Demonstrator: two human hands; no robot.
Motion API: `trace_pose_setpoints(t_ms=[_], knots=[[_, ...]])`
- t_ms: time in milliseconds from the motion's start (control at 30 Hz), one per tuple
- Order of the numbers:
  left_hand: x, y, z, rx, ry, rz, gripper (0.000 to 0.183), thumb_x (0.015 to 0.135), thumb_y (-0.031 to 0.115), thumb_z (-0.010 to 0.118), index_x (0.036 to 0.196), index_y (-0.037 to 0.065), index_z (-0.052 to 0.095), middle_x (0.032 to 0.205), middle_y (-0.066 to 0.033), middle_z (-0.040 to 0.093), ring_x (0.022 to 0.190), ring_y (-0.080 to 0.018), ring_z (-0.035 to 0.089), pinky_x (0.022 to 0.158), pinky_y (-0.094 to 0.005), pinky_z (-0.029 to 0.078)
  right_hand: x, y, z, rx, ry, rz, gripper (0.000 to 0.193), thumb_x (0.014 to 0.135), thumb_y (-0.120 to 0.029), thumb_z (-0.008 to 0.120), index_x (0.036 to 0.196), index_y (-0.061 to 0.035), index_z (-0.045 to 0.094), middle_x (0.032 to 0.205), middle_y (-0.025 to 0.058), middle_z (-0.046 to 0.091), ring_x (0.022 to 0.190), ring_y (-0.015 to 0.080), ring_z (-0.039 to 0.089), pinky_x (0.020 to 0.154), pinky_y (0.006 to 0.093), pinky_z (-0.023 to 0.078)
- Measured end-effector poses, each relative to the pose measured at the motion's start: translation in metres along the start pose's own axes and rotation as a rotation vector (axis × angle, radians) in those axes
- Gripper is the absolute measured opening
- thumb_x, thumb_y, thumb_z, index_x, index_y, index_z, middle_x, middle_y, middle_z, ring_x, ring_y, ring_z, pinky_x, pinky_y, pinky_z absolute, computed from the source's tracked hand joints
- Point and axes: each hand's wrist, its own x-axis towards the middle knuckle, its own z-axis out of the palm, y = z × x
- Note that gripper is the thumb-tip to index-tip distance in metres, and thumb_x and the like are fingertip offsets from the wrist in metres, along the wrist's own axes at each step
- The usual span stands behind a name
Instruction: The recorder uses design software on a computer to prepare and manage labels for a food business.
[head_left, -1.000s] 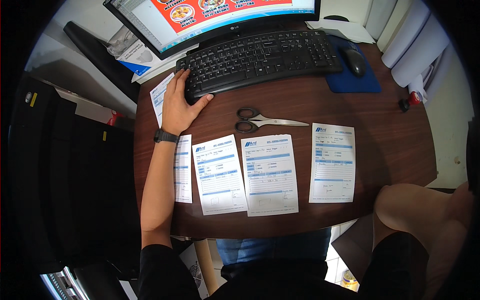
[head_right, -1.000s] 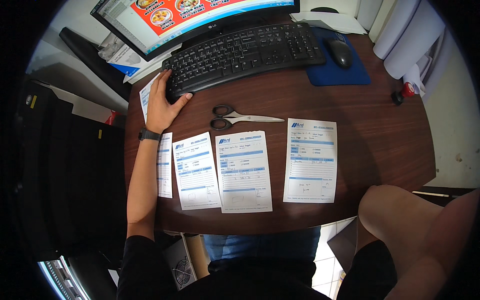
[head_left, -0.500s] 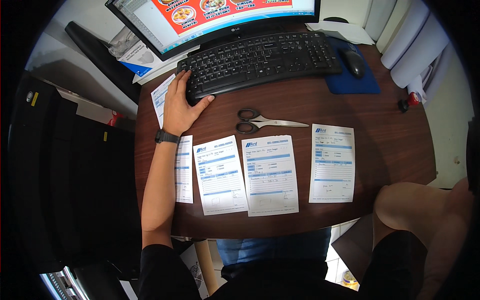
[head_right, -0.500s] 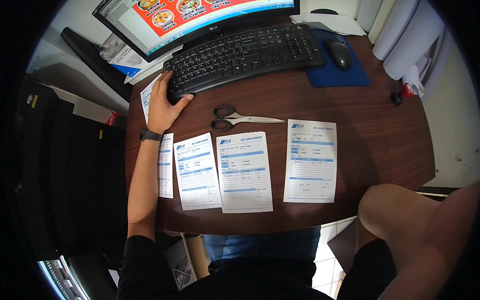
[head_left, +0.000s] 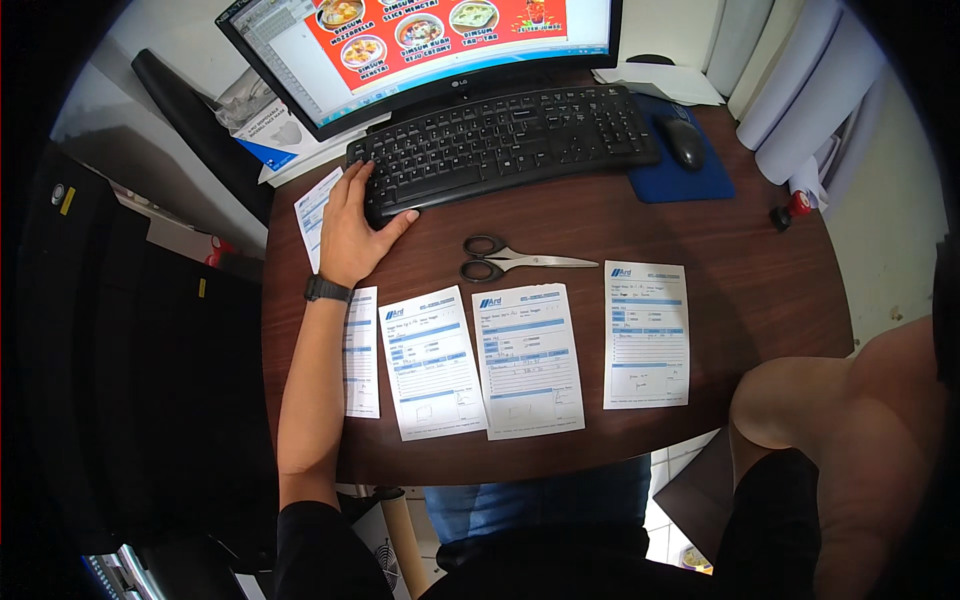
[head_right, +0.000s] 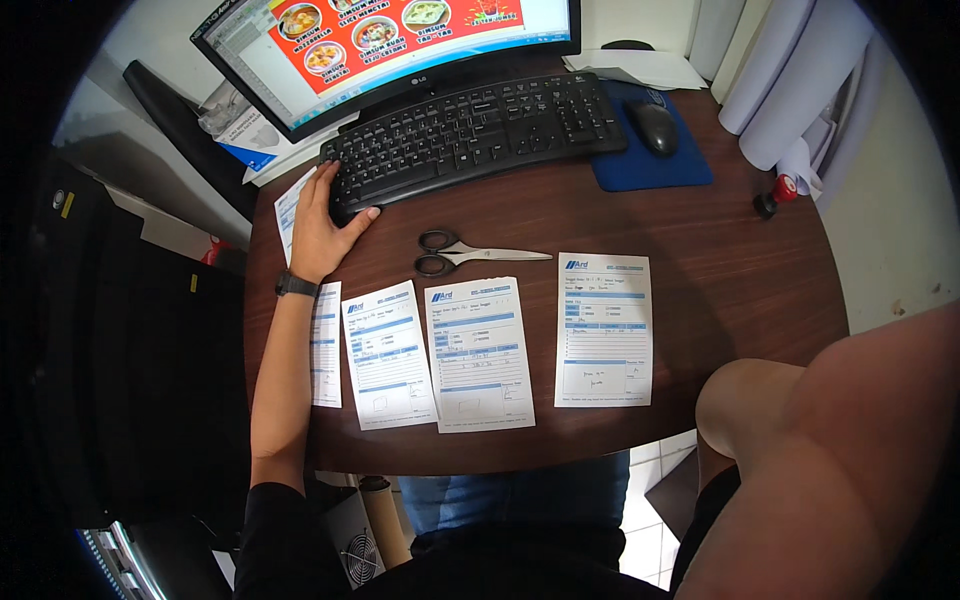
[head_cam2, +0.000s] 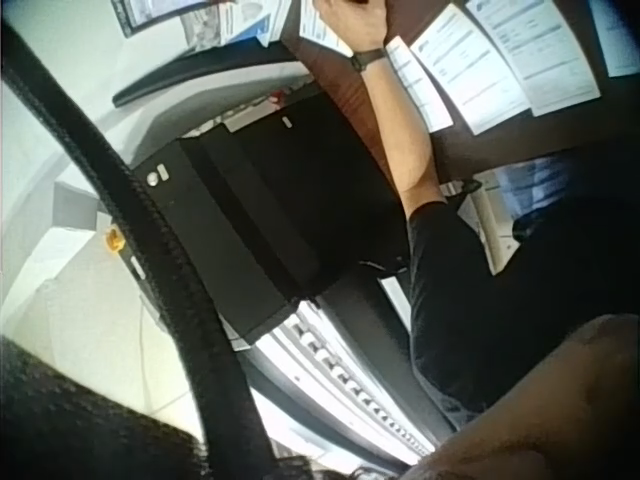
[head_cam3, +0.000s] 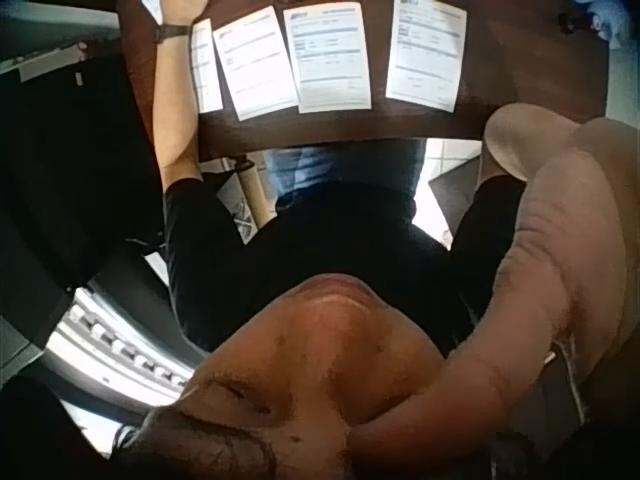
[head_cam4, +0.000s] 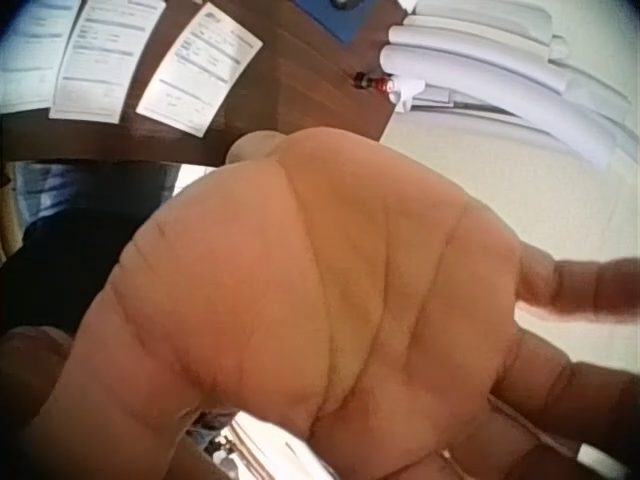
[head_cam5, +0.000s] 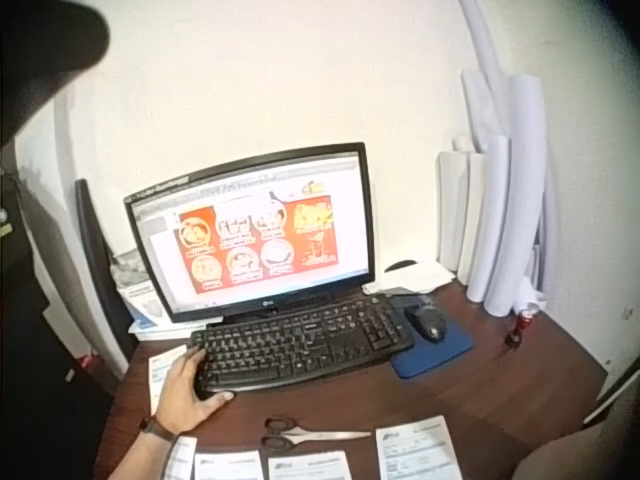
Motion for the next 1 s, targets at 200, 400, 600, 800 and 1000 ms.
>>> trace_pose_setpoints(t_ms=[200, 400, 600, 800, 1000], knots=[[0.002, 0.003, -0.001, -0.005, -0.001, -0.009, 0.09, 0.078, 0.043, 0.089, 0.146, -0.003, 0.053, 0.151, -0.0268, 0.052, 0.138, -0.0426, 0.051, 0.116, -0.0462, 0.042, -0.002, 0.012, -0.012, -0.002, 0.017, -0.038, 0.036, 0.1, -0.004, 0.055, 0.133, 0.0091, 0.06, 0.113, 0.0116, 0.07, 0.104, 0.0221, 0.066, 0.098, 0.0353, 0.052], [-0.001, -0.003, -0.001, -0.039, 0.045, 0.043, 0.09, 0.076, 0.047, 0.088, 0.143, -0.003, 0.055, 0.149, -0.0285, 0.053, 0.136, -0.0447, 0.052, 0.113, -0.0493, 0.042, 0.011, 0.052, 0.001, 0.009, 0.06, -0.157, 0.036, 0.1, -0.003, 0.056, 0.133, 0.009, 0.06, 0.113, 0.0112, 0.07, 0.103, 0.022, 0.066, 0.098, 0.0353, 0.052], [-0.001, 0.007, 0.0, -0.073, 0.029, 0.017, 0.091, 0.078, 0.046, 0.088, 0.146, -0.002, 0.052, 0.149, -0.0253, 0.052, 0.137, -0.0416, 0.051, 0.111, -0.0489, 0.043, -0.108, 0.202, 0.045, -0.443, -0.229, 0.165, 0.034, 0.097, -0.017, 0.068, 0.126, 0.0004, 0.064, 0.123, 0.0212, 0.065, 0.117, 0.0401, 0.061, 0.098, 0.0483, 0.048], [-0.007, 0.002, -0.007, -0.063, 0.003, -0.05, 0.093, 0.078, 0.046, 0.088, 0.149, -0.001, 0.051, 0.152, -0.0224, 0.05, 0.136, -0.04, 0.052, 0.112, -0.0471, 0.043, -0.148, 0.237, 0.049, -0.608, -0.402, 0.295, 0.035, 0.1, -0.022, 0.063, 0.129, -0.0044, 0.067, 0.126, 0.0172, 0.065, 0.116, 0.0376, 0.061, 0.1, 0.0482, 0.048], [-0.006, -0.001, -0.005, -0.043, 0.014, -0.057, 0.093, 0.079, 0.051, 0.085, 0.149, 0.001, 0.05, 0.151, -0.0203, 0.051, 0.135, -0.0386, 0.053, 0.11, -0.0463, 0.044, -0.159, 0.255, 0.049, -0.603, -0.564, 0.385, 0.031, 0.098, -0.019, 0.063, 0.124, -0.0044, 0.073, 0.127, 0.0164, 0.066, 0.121, 0.0357, 0.06, 0.104, 0.0449, 0.049]])
